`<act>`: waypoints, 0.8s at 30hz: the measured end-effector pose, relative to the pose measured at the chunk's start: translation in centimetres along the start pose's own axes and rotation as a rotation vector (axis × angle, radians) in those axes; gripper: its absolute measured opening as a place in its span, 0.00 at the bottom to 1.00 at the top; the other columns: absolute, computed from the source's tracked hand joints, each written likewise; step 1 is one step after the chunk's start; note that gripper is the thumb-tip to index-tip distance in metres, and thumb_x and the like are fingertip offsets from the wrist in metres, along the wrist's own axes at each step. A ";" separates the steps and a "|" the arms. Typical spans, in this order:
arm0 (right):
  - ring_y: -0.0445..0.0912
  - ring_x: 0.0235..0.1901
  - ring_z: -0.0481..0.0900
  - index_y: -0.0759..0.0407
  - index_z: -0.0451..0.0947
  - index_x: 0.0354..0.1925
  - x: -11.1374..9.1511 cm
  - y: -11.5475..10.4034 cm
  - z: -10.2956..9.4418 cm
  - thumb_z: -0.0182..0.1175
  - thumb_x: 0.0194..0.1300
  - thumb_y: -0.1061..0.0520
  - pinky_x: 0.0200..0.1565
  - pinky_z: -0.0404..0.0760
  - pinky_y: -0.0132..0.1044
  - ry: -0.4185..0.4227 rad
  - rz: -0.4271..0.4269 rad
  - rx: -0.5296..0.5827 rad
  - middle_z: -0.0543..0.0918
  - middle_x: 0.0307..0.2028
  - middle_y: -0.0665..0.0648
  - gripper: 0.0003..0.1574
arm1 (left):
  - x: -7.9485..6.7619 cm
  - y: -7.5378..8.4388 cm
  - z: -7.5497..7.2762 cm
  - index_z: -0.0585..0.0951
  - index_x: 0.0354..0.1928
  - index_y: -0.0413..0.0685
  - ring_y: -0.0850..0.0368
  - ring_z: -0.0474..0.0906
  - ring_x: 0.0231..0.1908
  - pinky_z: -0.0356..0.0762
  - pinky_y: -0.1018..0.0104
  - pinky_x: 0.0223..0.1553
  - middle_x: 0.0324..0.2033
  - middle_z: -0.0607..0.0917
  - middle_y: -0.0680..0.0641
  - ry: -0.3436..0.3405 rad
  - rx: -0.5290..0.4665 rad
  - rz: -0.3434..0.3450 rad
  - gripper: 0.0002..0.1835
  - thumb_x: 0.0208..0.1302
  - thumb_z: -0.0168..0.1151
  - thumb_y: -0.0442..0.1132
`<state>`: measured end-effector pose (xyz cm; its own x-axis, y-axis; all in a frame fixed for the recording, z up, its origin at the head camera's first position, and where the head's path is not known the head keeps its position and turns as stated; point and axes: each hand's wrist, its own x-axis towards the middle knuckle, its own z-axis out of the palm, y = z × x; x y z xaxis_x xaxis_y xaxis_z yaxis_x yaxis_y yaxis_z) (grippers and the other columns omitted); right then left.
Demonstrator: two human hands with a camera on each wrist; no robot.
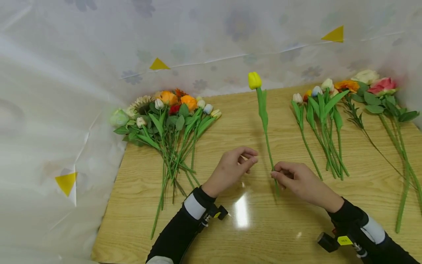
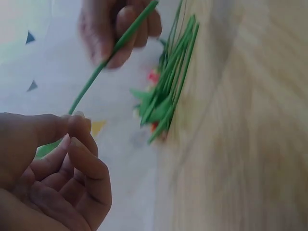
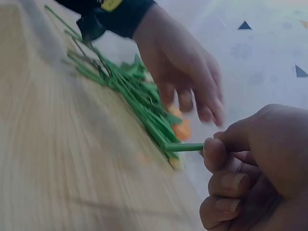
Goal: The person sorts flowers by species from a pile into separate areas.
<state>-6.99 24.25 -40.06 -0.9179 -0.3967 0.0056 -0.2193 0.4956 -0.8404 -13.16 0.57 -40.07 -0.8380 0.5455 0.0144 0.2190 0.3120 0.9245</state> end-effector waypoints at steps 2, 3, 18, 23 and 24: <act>0.38 0.15 0.64 0.56 0.76 0.35 -0.2 0.7 -0.9 0.54 0.76 0.57 0.18 0.63 0.32 0.053 0.026 -0.068 0.75 0.20 0.47 0.10 | -0.3 -0.5 -1.5 0.80 0.55 0.50 0.53 0.84 0.32 0.78 0.70 0.28 0.42 0.85 0.45 0.045 0.059 -0.001 0.14 0.74 0.57 0.46; 0.38 0.15 0.65 0.56 0.76 0.35 -0.2 1.1 -1.4 0.54 0.76 0.56 0.18 0.62 0.32 0.078 0.042 -0.106 0.74 0.20 0.47 0.10 | -0.4 -0.8 -2.3 0.80 0.55 0.50 0.54 0.84 0.32 0.78 0.69 0.28 0.42 0.85 0.46 0.072 0.087 -0.012 0.14 0.74 0.57 0.45; 0.42 0.14 0.59 0.60 0.73 0.29 -1.3 6.5 -7.4 0.47 0.79 0.54 0.20 0.56 0.35 0.202 0.261 -0.482 0.69 0.17 0.52 0.20 | -4.5 -4.5 -10.5 0.81 0.54 0.46 0.54 0.83 0.33 0.76 0.64 0.27 0.42 0.86 0.47 0.399 0.545 -0.211 0.13 0.73 0.58 0.40; 0.45 0.15 0.60 0.59 0.69 0.25 -1.0 7.1 -7.6 0.46 0.79 0.51 0.20 0.56 0.35 0.164 0.352 -0.512 0.66 0.16 0.53 0.24 | -5.1 -5.3 -11.5 0.82 0.53 0.44 0.53 0.84 0.33 0.76 0.62 0.26 0.43 0.86 0.45 0.450 0.662 -0.246 0.13 0.72 0.59 0.40; 0.45 0.15 0.60 0.58 0.69 0.24 -1.0 7.2 -7.6 0.46 0.79 0.50 0.20 0.56 0.35 0.158 0.367 -0.516 0.66 0.16 0.52 0.25 | -5.2 -5.5 -11.6 0.82 0.53 0.44 0.53 0.83 0.32 0.76 0.62 0.25 0.42 0.86 0.45 0.463 0.686 -0.252 0.13 0.72 0.59 0.40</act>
<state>-10.16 34.10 -41.97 -0.9923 -0.0321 -0.1194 0.0232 0.9002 -0.4349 -15.77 -13.01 -40.79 -0.9888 0.0716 0.1309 0.1273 0.8629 0.4891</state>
